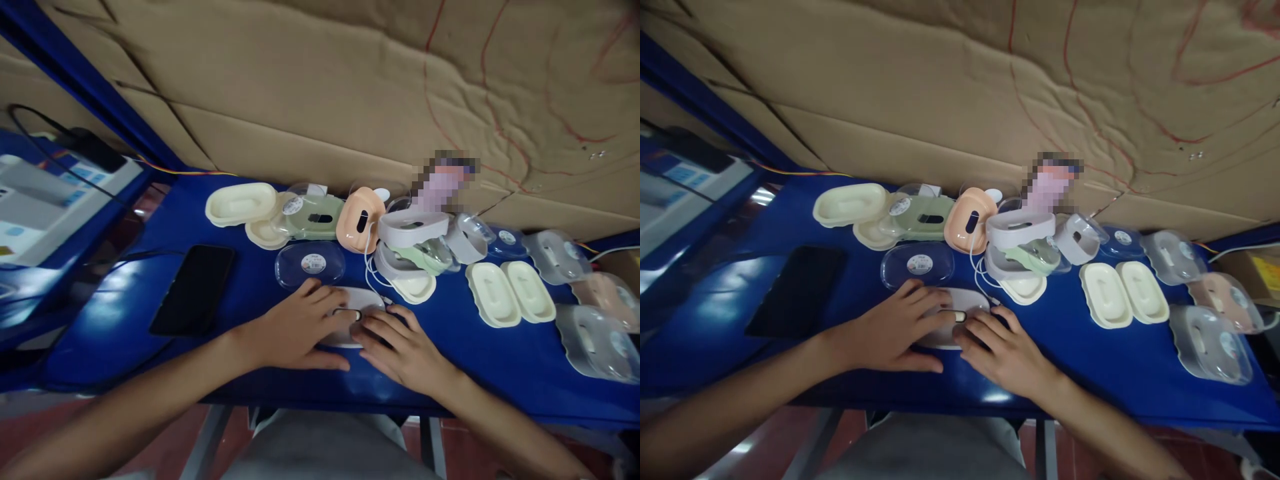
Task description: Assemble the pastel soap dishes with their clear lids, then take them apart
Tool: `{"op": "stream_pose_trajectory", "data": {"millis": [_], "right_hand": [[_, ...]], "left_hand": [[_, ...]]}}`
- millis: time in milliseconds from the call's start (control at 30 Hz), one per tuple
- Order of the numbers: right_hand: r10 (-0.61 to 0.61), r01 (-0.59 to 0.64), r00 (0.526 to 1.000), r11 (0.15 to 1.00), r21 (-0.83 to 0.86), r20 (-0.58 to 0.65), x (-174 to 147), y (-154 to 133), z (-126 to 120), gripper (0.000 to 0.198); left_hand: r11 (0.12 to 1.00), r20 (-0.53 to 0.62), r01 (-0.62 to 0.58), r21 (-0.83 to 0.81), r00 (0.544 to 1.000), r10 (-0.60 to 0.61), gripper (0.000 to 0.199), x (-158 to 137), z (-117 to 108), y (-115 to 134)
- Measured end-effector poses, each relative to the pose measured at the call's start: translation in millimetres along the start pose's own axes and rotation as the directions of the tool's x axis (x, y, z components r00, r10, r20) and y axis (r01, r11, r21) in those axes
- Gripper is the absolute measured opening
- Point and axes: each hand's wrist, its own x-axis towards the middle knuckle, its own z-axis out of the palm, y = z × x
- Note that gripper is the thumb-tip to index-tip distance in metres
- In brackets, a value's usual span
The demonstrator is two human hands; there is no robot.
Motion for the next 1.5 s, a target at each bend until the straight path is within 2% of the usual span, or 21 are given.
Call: {"op": "stream_pose_trajectory", "data": {"millis": [100,200,267,367,500,567,733,867,933,1000,1133,1233,1500], "right_hand": [[0.006,-0.006,1.000,1.000,0.014,-0.023,1,1,-2,0.022],[-0.030,0.031,0.999,0.999,0.032,-0.029,1,4,-3,0.023],[-0.072,0.074,0.997,0.996,0.044,-0.028,2,8,-4,0.023],[-0.119,0.122,0.991,0.991,0.060,-0.058,2,16,-2,0.022],[-0.102,0.112,0.991,0.988,0.109,-0.091,1,22,0,0.021],[-0.085,0.093,0.994,0.988,0.127,-0.073,-1,23,0,0.022],[0.012,0.003,0.995,0.988,0.156,-0.096,-7,22,4,0.037],[0.125,-0.106,0.978,0.987,0.118,-0.166,-11,25,9,0.063],[0.111,-0.100,0.986,0.990,0.098,-0.123,-11,27,9,0.072],[0.100,-0.095,0.994,0.992,0.080,-0.054,-10,29,7,0.074],[0.087,-0.088,0.996,0.995,0.046,0.010,-8,31,4,0.071],[0.063,-0.063,0.998,0.998,0.002,-0.018,-9,29,3,0.070],[0.017,-0.036,0.990,0.989,-0.142,-0.137,-15,21,10,0.073]], "left_hand": [[0.982,-0.069,0.186,0.021,0.980,-0.184,0.036,0,-13,-16],[0.936,-0.045,0.336,0.103,0.942,-0.333,0.041,-5,-23,-30],[0.935,-0.004,0.349,0.070,0.937,-0.349,0.047,-10,-28,-36],[0.936,0.045,0.351,0.006,0.935,-0.351,0.040,-21,-31,-41],[0.927,0.082,0.375,0.017,0.923,-0.375,0.052,-28,-30,-45],[0.924,0.057,0.381,0.017,0.922,-0.382,0.047,-26,-29,-44],[0.938,-0.025,0.323,-0.123,0.944,-0.329,0.039,-15,-31,-32],[0.960,-0.045,0.168,-0.225,0.982,-0.183,0.037,-9,-29,-13],[0.980,-0.068,0.093,-0.178,0.992,-0.107,0.035,-7,-24,-4],[0.992,-0.080,0.066,-0.103,0.994,-0.075,0.037,-6,-16,2],[0.997,-0.029,0.083,-0.001,0.996,-0.083,0.064,-4,-2,7],[0.996,0.015,0.074,0.040,0.997,-0.075,0.075,-3,4,9],[0.994,0.033,0.018,0.105,0.999,-0.022,0.062,-4,5,12]]}}
